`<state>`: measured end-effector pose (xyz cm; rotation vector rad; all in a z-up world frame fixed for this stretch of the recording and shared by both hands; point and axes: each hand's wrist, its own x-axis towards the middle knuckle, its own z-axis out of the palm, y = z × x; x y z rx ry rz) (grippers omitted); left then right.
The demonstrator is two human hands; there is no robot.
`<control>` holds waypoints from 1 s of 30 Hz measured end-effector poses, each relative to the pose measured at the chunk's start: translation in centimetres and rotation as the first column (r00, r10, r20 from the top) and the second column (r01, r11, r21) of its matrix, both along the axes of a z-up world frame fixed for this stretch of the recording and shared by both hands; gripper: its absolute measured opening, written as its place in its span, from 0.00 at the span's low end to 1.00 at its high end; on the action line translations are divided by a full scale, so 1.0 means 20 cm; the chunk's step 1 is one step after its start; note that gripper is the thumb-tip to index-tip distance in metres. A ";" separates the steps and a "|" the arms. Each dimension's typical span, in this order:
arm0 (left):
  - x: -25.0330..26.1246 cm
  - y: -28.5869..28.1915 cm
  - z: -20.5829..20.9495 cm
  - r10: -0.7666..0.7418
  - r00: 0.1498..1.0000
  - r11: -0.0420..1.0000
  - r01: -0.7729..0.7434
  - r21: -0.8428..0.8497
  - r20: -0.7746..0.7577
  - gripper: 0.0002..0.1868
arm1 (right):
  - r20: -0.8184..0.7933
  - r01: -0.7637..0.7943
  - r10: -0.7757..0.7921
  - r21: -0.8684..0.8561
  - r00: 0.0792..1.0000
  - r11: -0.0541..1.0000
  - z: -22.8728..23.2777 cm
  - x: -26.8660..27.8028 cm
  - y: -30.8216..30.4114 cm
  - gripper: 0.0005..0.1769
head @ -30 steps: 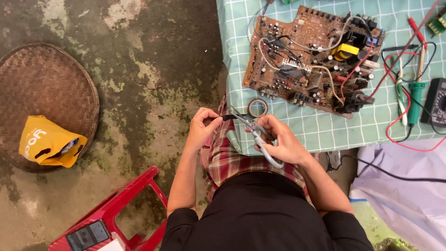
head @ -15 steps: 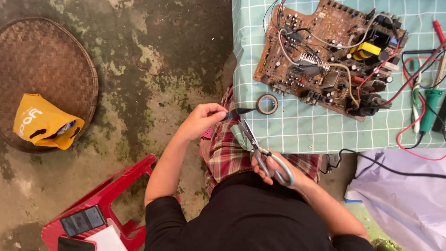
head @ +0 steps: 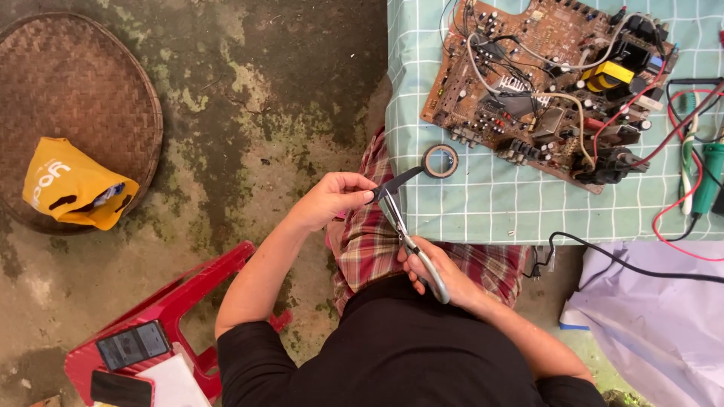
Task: Applying electrical tape to insulate wire connections on an electronic circuit board.
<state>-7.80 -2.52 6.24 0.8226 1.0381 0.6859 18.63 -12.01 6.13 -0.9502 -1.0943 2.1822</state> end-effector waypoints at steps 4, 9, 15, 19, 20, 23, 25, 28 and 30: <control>0.01 0.00 0.09 -0.015 0.999 1.000 0.016 0.024 -0.045 0.13 | 0.030 -0.010 0.010 0.021 1.000 1.000 -0.01 0.00 -0.01 0.29; 0.02 0.01 0.07 -0.060 0.994 0.997 0.063 0.035 -0.089 0.16 | 0.062 -0.018 0.018 0.006 0.998 1.000 0.02 0.00 0.00 0.26; -0.02 0.02 0.12 -0.097 0.992 0.993 0.103 0.064 -0.084 0.28 | 0.038 -0.019 0.020 -0.014 0.999 1.000 -0.05 0.01 -0.03 0.27; -0.02 0.01 0.05 -0.111 0.990 0.992 0.116 0.057 -0.083 0.29 | 0.037 -0.014 0.015 -0.026 0.999 1.000 -0.03 0.00 -0.02 0.27; -0.02 0.01 0.05 -0.110 0.991 0.993 0.113 0.039 -0.079 0.28 | 0.048 -0.027 0.029 -0.035 0.998 0.999 -0.02 0.00 -0.01 0.26; -0.01 0.01 0.06 -0.104 0.992 0.994 0.106 0.018 -0.077 0.26 | 0.056 -0.028 0.032 -0.061 0.998 0.998 0.00 -0.01 0.00 0.24; -0.01 0.00 0.06 -0.101 0.992 0.995 0.102 0.015 -0.078 0.25 | 0.053 -0.017 0.021 -0.078 0.998 0.997 0.01 -0.02 0.00 0.23; -0.01 -0.01 0.05 -0.108 0.990 0.994 0.109 0.009 -0.089 0.23 | 0.057 0.002 0.003 -0.094 0.998 0.996 0.01 -0.03 0.00 0.21; -0.01 -0.01 0.06 -0.109 0.989 0.994 0.111 0.009 -0.097 0.22 | 0.056 0.029 -0.023 -0.109 0.998 0.994 0.00 -0.04 -0.01 0.18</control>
